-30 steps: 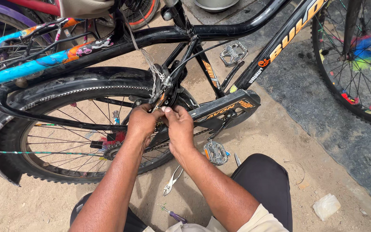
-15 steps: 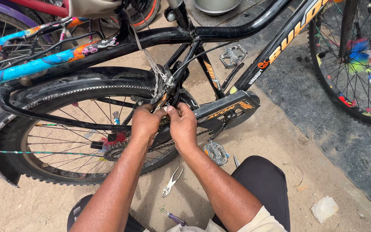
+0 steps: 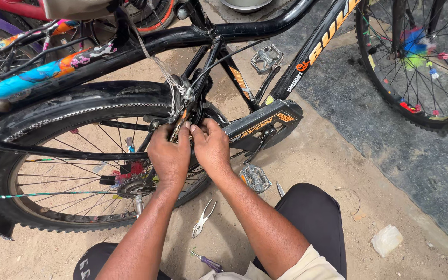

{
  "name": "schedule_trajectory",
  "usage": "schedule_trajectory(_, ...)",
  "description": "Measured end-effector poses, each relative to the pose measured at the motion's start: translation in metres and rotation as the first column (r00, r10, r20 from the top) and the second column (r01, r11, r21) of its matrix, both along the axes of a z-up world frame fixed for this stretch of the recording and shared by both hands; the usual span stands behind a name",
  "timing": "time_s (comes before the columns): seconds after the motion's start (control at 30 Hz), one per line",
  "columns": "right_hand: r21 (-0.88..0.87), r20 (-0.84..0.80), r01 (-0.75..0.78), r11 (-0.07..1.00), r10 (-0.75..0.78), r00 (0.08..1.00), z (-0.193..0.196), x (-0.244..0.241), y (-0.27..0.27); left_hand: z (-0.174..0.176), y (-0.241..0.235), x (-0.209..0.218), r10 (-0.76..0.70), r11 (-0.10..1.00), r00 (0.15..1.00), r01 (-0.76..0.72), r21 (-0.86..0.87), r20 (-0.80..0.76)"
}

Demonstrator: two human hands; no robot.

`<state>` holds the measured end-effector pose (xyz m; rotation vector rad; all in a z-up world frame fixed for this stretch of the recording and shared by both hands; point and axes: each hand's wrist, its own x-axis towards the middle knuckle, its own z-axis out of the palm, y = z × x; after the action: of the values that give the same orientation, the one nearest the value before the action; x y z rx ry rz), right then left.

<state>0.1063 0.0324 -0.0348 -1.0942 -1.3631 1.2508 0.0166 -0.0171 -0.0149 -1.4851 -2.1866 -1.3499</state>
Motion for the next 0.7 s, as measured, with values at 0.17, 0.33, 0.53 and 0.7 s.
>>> schedule_trajectory(0.17,0.011,0.086,0.019,1.0,-0.019,0.996,0.002,0.0,0.002,-0.005,0.005,-0.008,0.005,0.998,0.997,-0.01,-0.054,-0.083)
schedule_trajectory(0.33,0.005,0.005,0.042,0.999,-0.042,0.999,-0.002,-0.001,-0.002,-0.015,0.011,-0.007,0.021,0.997,0.996,-0.028,-0.073,-0.085)
schedule_trajectory(0.53,-0.069,-0.065,0.08,0.994,-0.085,0.994,-0.008,-0.005,-0.005,-0.021,0.013,-0.007,0.063,0.997,0.995,-0.066,-0.037,-0.074)
schedule_trajectory(0.7,-0.028,-0.22,0.073,0.997,-0.078,0.972,-0.01,-0.012,-0.009,-0.031,0.016,-0.007,0.072,0.997,0.992,-0.072,0.007,-0.106)
